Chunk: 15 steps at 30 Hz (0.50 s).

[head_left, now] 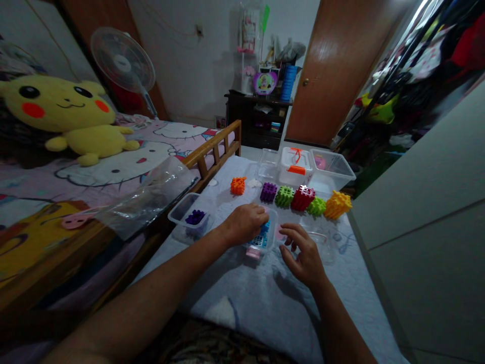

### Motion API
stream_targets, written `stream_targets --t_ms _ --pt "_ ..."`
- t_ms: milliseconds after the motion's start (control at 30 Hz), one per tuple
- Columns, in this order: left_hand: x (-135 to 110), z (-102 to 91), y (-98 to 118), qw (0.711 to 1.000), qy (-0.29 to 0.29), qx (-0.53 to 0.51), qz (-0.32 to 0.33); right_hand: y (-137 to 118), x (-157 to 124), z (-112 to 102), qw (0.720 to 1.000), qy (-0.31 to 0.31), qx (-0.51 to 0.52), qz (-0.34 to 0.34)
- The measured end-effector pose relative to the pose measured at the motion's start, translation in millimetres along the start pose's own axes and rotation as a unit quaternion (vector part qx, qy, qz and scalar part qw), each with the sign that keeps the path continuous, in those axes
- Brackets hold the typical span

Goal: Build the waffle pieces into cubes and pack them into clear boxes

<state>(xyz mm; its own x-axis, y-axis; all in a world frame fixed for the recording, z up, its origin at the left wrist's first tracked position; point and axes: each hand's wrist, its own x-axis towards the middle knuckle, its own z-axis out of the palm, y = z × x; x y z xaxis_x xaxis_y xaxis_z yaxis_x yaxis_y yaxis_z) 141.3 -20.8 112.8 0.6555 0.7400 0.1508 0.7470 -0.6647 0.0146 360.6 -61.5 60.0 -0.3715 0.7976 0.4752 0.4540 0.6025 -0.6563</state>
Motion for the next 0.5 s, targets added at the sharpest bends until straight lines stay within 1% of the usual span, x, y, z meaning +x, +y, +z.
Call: stream_targets --t_ms 133,233,333,433,500 --pt "-10 -5.6 12 1.0 0.002 0.014 0.004 4 -3 6 1.0 0.012 0.014 0.0" --pt "-21 -5.6 19 0.999 0.021 0.031 0.001 5 -3 6 1.0 0.011 0.015 0.004" --pt "-32 -4.5 22 0.998 0.044 0.037 -0.001 5 -3 7 1.0 0.008 0.011 0.005" --pt "-38 -4.8 24 0.998 0.047 0.034 -0.005 6 -4 7 1.0 0.004 0.011 0.006" --pt "-38 -4.9 25 0.998 0.045 0.035 -0.009 6 -4 8 1.0 0.004 0.012 0.005"
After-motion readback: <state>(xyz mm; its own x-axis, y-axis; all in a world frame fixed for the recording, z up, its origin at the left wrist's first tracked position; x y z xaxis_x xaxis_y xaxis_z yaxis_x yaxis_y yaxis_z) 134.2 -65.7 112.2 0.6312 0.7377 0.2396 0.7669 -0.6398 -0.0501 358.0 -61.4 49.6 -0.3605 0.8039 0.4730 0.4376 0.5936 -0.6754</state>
